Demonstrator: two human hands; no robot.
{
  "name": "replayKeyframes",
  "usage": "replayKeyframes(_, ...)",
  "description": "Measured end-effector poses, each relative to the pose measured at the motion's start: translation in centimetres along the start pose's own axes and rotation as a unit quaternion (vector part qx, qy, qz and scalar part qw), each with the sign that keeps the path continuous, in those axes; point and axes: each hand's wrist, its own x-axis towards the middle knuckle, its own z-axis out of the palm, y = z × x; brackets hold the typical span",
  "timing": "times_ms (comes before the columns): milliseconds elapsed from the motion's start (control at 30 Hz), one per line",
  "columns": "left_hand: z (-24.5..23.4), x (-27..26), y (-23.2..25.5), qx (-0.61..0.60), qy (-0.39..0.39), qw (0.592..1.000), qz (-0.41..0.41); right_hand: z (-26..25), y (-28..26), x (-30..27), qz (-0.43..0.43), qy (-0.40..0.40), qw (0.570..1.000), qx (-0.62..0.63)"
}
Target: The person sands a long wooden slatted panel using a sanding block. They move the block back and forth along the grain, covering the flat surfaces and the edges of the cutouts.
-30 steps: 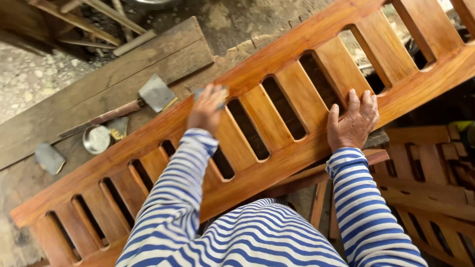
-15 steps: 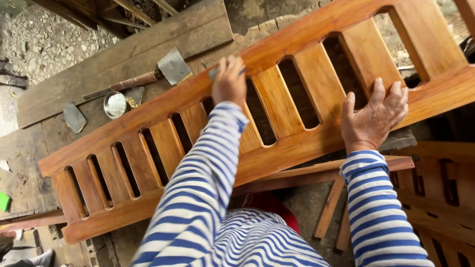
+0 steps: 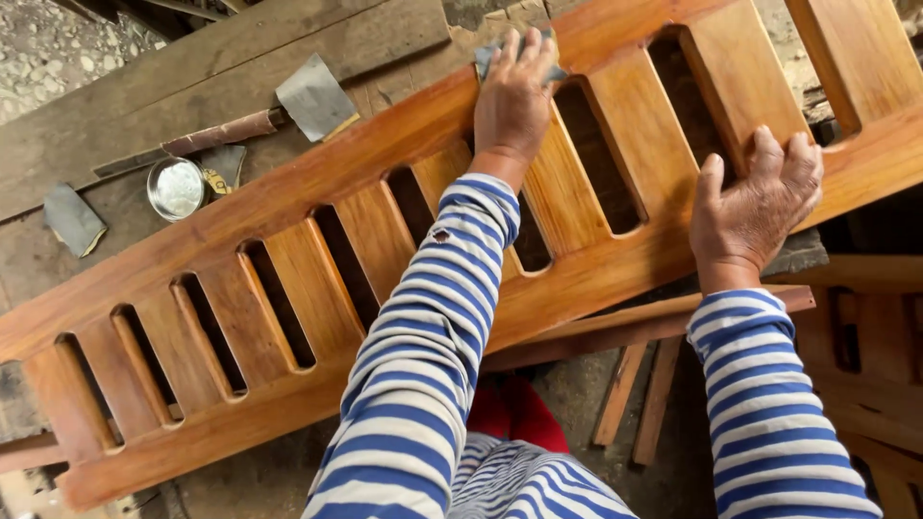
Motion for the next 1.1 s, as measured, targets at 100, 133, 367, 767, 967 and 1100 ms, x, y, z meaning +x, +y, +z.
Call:
replayKeyframes(100, -4.9, -1.9, -0.4, -0.056, -0.009, 0.997, 0.053, 0.7, 0.6, -0.1, -0.023, 0.017, 1.0, 0.002)
replayKeyframes(133, -7.0, -3.4, -1.6, -0.059, -0.002, 0.997, 0.053, 0.7, 0.5, -0.2, -0.029, 0.022, 0.999, 0.0)
replayKeyframes(367, -22.3, -15.1, -13.1, -0.041, 0.029, 0.999, 0.016, 2.0, 1.7, -0.4, -0.037, 0.059, 0.998, -0.012)
replayKeyframes(767, -27.8, -28.4, -30.3, 0.236, 0.1, 0.953, -0.161, 8.1, -12.6, -5.9, -0.025, 0.125, 0.99, 0.065)
replayKeyframes(967, -27.9, -22.7, -16.5, -0.132, 0.046, 0.956, -0.259, 4.5, -33.3, -13.4, -0.005, -0.056, 0.913, 0.404)
replayKeyframes(1100, -25.5, -23.0, -11.0, -0.559, 0.07, 0.707, -0.428, 1.0, -38.6, -14.2, 0.252, -0.277, 0.681, 0.629)
